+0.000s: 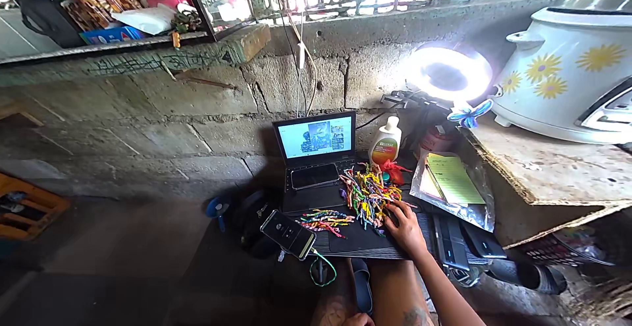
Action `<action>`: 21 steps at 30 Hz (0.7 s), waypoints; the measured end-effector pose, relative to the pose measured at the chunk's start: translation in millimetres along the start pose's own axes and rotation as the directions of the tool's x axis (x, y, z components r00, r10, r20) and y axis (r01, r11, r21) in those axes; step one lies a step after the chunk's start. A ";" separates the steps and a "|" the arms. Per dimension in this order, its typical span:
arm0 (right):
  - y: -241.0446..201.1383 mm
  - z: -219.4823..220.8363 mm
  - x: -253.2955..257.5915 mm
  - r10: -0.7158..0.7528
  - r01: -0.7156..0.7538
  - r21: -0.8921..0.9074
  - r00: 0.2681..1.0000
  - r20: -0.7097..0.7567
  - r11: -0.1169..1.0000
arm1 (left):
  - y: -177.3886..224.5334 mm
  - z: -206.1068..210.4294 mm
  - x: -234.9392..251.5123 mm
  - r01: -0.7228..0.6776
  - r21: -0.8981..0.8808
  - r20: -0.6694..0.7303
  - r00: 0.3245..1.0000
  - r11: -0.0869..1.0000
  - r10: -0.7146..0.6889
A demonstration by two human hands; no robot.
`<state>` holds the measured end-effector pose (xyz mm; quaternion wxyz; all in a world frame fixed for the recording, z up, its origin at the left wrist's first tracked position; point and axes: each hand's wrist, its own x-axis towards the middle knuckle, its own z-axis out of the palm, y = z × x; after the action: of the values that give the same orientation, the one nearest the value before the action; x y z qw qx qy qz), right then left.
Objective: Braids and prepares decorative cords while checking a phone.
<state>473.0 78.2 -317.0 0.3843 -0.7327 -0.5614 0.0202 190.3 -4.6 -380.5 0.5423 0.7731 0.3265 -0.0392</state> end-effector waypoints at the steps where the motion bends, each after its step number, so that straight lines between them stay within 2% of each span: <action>1: 0.6 0.2 0.1 0.006 -0.006 -0.006 1.000 0.008 1.000 | 0.2 0.0 -0.3 0.001 -0.004 -0.003 1.000 1.000 -0.001; 17: 1.4 -2.4 -0.2 -0.024 0.024 0.013 0.999 -0.029 1.000 | -4.4 -2.4 1.6 0.064 -0.035 0.031 0.998 0.997 -0.063; 19: 0.3 -3.8 -0.7 -0.017 0.017 0.021 1.000 -0.026 1.000 | -4.1 -3.5 -1.7 0.052 -0.087 -0.009 0.999 0.995 -0.053; 21: -0.5 -5.4 -0.8 -0.008 0.009 0.033 1.000 -0.020 0.999 | -2.2 -6.9 -7.0 0.044 -0.244 -0.102 0.992 0.969 -0.070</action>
<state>474.8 74.7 -313.2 0.4018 -0.7239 -0.5604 0.0207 181.5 -1.4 -376.6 0.6122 0.6926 0.3804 0.0278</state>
